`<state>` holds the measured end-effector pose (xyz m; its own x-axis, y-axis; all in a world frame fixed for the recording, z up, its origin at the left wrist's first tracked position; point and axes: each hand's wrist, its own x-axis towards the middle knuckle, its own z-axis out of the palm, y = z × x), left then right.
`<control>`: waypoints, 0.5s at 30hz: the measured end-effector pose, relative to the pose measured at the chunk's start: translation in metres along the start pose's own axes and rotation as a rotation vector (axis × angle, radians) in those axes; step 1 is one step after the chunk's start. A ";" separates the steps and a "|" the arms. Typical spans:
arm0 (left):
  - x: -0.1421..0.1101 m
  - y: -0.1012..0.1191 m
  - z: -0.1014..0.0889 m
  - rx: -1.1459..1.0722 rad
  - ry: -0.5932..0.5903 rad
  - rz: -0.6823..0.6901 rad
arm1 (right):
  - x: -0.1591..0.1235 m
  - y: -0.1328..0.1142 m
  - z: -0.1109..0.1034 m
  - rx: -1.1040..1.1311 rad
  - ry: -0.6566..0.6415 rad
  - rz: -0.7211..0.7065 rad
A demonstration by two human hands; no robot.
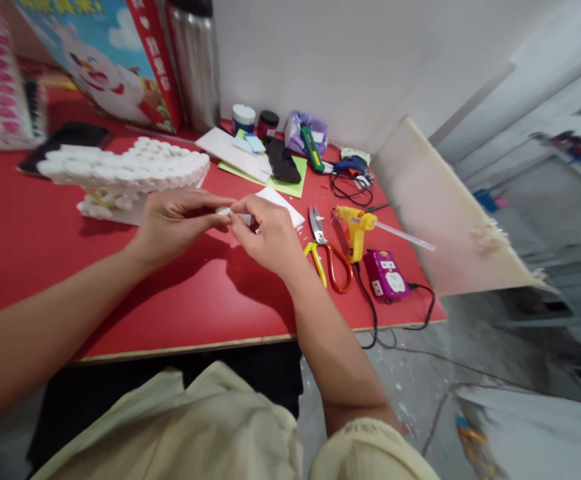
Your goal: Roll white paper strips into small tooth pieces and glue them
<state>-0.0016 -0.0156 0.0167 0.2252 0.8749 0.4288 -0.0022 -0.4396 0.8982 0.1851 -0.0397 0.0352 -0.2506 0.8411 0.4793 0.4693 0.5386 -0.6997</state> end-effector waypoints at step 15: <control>0.008 -0.005 -0.006 -0.218 -0.024 -0.351 | 0.010 0.005 -0.003 0.443 0.183 0.460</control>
<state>-0.0059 -0.0055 0.0159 0.2718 0.9579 0.0930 -0.1272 -0.0601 0.9901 0.1874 -0.0281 0.0378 0.0589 0.9892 0.1344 0.0920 0.1287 -0.9874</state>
